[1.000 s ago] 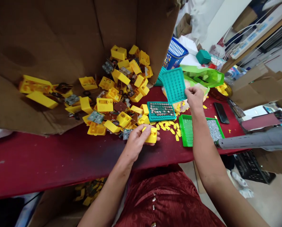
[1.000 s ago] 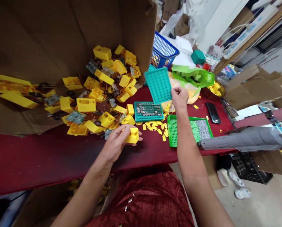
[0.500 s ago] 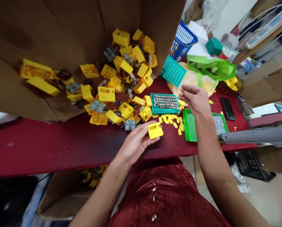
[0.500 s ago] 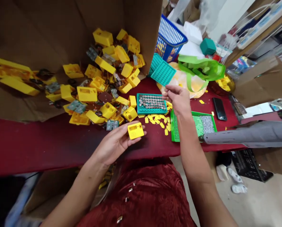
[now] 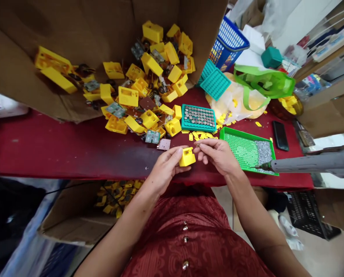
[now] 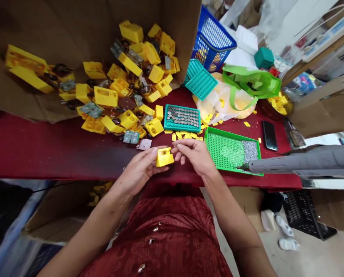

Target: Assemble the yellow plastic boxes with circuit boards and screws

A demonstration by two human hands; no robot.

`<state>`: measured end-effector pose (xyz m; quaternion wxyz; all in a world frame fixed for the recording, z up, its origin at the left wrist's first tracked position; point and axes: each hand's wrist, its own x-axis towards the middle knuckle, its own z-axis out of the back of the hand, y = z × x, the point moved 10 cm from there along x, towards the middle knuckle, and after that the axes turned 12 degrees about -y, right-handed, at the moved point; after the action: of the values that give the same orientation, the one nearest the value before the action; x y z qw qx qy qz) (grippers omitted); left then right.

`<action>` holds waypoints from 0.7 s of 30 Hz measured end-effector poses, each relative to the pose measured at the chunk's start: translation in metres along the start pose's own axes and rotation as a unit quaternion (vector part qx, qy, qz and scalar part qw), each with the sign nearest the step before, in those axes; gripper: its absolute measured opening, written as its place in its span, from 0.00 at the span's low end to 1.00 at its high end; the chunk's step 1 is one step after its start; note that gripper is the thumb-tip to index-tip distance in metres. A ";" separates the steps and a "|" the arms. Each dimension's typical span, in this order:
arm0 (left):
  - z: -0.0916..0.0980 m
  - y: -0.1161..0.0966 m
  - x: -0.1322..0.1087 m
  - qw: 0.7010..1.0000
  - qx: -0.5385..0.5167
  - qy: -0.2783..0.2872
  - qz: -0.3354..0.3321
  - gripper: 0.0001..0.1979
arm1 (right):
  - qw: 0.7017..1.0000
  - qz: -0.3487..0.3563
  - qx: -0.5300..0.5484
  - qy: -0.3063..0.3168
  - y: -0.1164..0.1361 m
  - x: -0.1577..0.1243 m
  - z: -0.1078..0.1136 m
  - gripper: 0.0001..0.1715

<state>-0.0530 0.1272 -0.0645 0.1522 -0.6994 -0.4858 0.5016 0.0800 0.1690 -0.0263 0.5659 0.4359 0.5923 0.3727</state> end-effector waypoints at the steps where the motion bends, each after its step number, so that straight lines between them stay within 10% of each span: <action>1: -0.003 0.002 0.001 1.000 0.000 0.001 0.000 0.18 | 1.000 0.001 0.004 0.003 0.000 0.000 0.003 0.17; 21: -0.015 0.004 0.001 0.987 0.129 -0.043 -0.090 0.21 | 0.958 0.153 -0.241 -0.015 0.015 -0.013 -0.003 0.03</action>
<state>-0.0378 0.1300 -0.0613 0.2643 -0.6051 -0.4839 0.5743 0.0782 0.1620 -0.0081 0.5993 0.3772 0.4024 0.5802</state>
